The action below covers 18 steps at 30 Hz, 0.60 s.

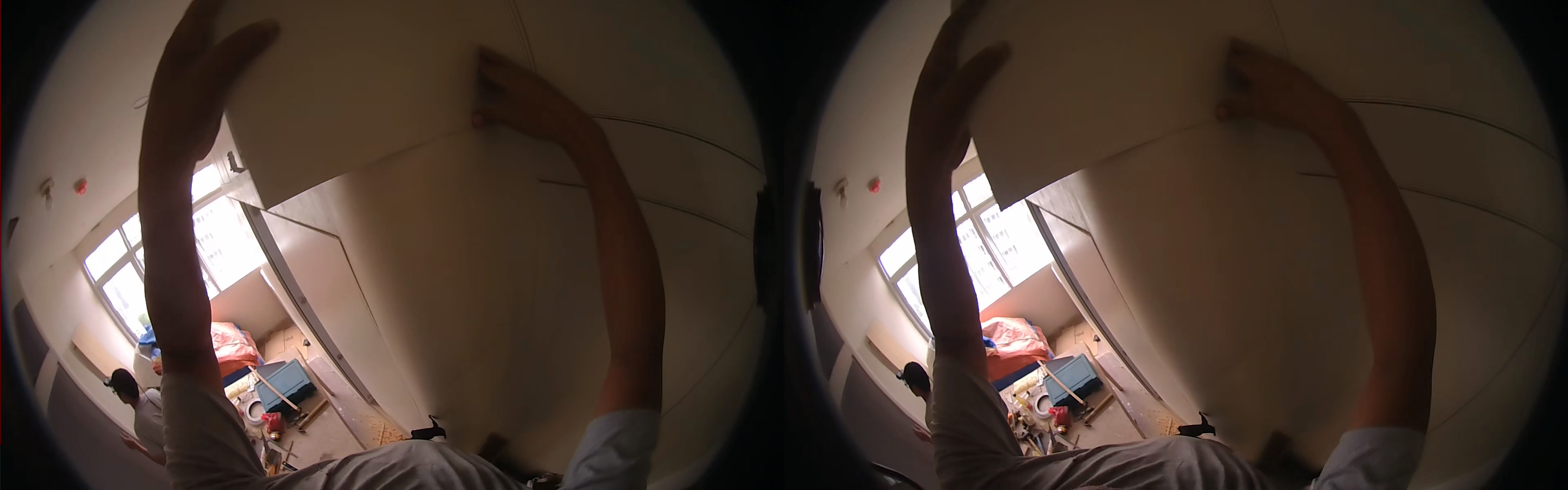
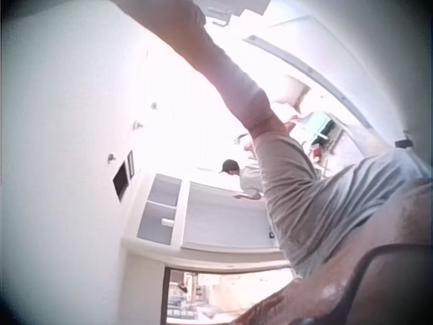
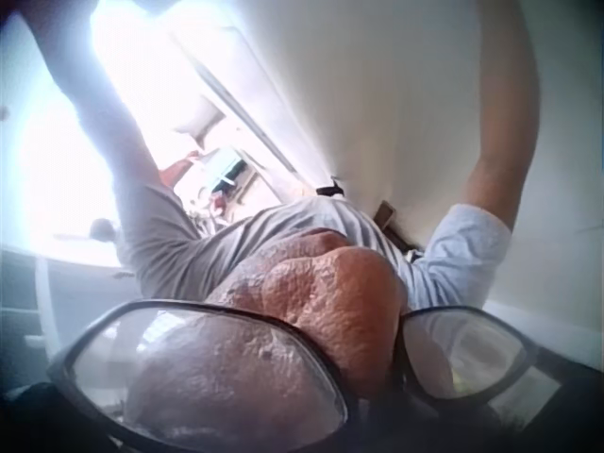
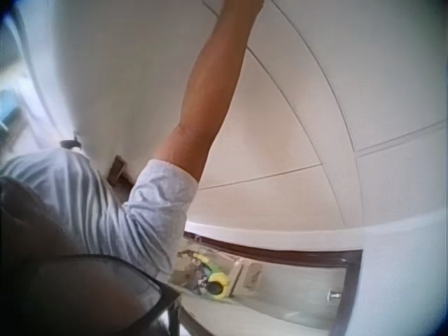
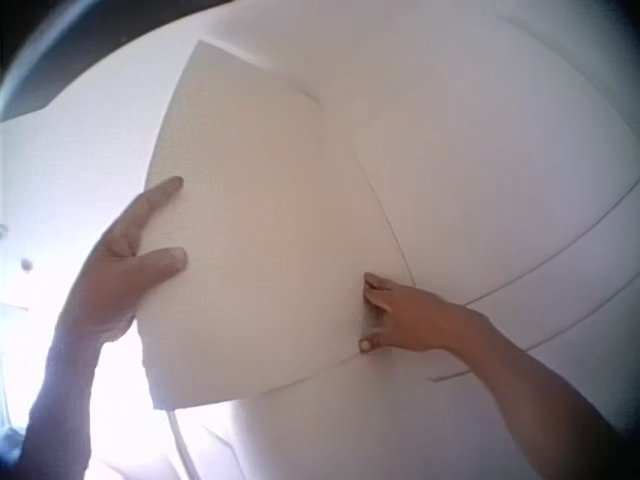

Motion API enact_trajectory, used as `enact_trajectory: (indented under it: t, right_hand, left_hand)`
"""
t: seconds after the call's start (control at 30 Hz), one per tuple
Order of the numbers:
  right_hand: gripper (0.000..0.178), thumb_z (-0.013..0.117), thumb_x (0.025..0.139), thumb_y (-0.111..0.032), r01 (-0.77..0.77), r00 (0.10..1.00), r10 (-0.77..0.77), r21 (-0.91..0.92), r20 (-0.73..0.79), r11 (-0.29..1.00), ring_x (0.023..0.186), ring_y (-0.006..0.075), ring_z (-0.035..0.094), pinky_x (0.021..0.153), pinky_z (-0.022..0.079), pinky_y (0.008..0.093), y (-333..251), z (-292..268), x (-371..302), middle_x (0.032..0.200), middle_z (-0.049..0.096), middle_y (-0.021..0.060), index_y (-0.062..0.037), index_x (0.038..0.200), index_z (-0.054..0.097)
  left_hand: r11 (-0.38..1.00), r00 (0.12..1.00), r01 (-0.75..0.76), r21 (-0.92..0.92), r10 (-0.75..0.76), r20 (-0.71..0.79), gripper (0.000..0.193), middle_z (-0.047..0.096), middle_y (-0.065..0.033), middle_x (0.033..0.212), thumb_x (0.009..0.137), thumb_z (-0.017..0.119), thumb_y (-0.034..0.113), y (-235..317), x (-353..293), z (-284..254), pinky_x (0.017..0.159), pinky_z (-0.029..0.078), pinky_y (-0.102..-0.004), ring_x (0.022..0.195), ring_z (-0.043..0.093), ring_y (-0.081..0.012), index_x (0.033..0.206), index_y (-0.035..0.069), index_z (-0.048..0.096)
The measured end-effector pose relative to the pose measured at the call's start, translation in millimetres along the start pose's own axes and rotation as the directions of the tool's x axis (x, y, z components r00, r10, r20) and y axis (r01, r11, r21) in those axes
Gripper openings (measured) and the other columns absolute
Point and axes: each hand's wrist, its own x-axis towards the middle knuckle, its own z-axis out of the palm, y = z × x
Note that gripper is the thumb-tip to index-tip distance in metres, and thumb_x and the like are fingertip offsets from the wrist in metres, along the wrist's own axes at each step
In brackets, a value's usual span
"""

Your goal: The person aligns a white laminate sheet against a cabinet corner, then uses a metal straightedge and a knife on a workbench to trim the edge of the sheet.

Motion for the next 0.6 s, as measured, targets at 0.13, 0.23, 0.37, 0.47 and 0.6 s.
enact_trajectory:
  t: [0.13, 0.23, 0.37, 0.47, 0.6]
  right_hand:
    - [0.094, 0.074, 0.091, -0.047, 0.023, 0.999, -0.024, -0.016, -0.036, 1.0, 0.153, 0.0328, 0.03, 0.126, 0.028, 0.0402, 2.9, -4.8, -10.8, 0.166, 0.029, 0.0197, -0.0008, 0.16, 0.029]
    - [0.096, 0.075, 0.09, -0.047, -0.037, 0.998, 0.036, -0.019, -0.05, 0.999, 0.154, 0.0333, 0.029, 0.126, 0.027, 0.0402, 4.6, 2.4, -11.3, 0.167, 0.028, 0.0195, 0.0011, 0.159, 0.03]
    - [0.097, 0.075, 0.089, -0.048, 0.015, 0.999, -0.016, -0.037, -0.029, 0.999, 0.154, 0.0329, 0.028, 0.126, 0.027, 0.0398, 11.2, 2.3, 0.5, 0.167, 0.027, 0.0191, 0.002, 0.159, 0.029]
    - [0.097, 0.077, 0.087, -0.049, 0.0, 0.999, 0.001, 0.018, -0.049, 1.0, 0.154, 0.0323, 0.029, 0.126, 0.027, 0.0396, 6.1, 0.8, 6.1, 0.167, 0.028, 0.0187, 0.0005, 0.158, 0.033]
    - [0.094, 0.078, 0.086, -0.049, -0.008, 1.0, 0.008, 0.018, -0.02, 1.0, 0.154, 0.0314, 0.03, 0.126, 0.028, 0.04, 0.9, -0.4, 1.5, 0.167, 0.029, 0.0177, -0.0027, 0.157, 0.038]
  left_hand:
    - [0.969, 0.978, -0.176, -0.172, 0.192, 0.08, 0.061, 0.055, -0.0371, 0.132, 0.092, 0.061, 0.002, -25.4, 4.7, 1.2, 0.088, 0.062, -0.0395, 0.112, 0.068, -0.0349, 0.148, -0.007, 0.04]
    - [0.996, 0.999, -0.026, -0.087, 0.023, -0.04, 0.048, 0.061, -0.0325, 0.122, 0.093, 0.062, 0.005, 8.9, 2.3, 11.7, 0.084, 0.063, -0.039, 0.104, 0.07, -0.0313, 0.137, -0.009, 0.048]
    - [0.994, 0.998, 0.056, -0.093, -0.053, 0.036, 0.033, 0.068, -0.0268, 0.109, 0.094, 0.064, 0.007, 24.6, 3.3, -2.0, 0.078, 0.063, -0.0388, 0.093, 0.072, -0.0264, 0.125, -0.004, 0.057]
    - [0.989, 0.987, 0.143, 0.046, -0.139, -0.083, 0.048, 0.066, -0.031, 0.112, 0.091, 0.068, 0.01, 7.4, 6.6, -3.8, 0.078, 0.063, -0.0399, 0.095, 0.072, -0.0284, 0.136, 0.0, 0.053]
    - [0.937, 0.952, 0.286, 0.201, -0.301, 0.047, 0.084, 0.057, -0.0326, 0.131, 0.089, 0.075, 0.016, 53.2, -44.7, 1.3, 0.085, 0.062, -0.0446, 0.108, 0.07, -0.0354, 0.157, 0.008, 0.027]
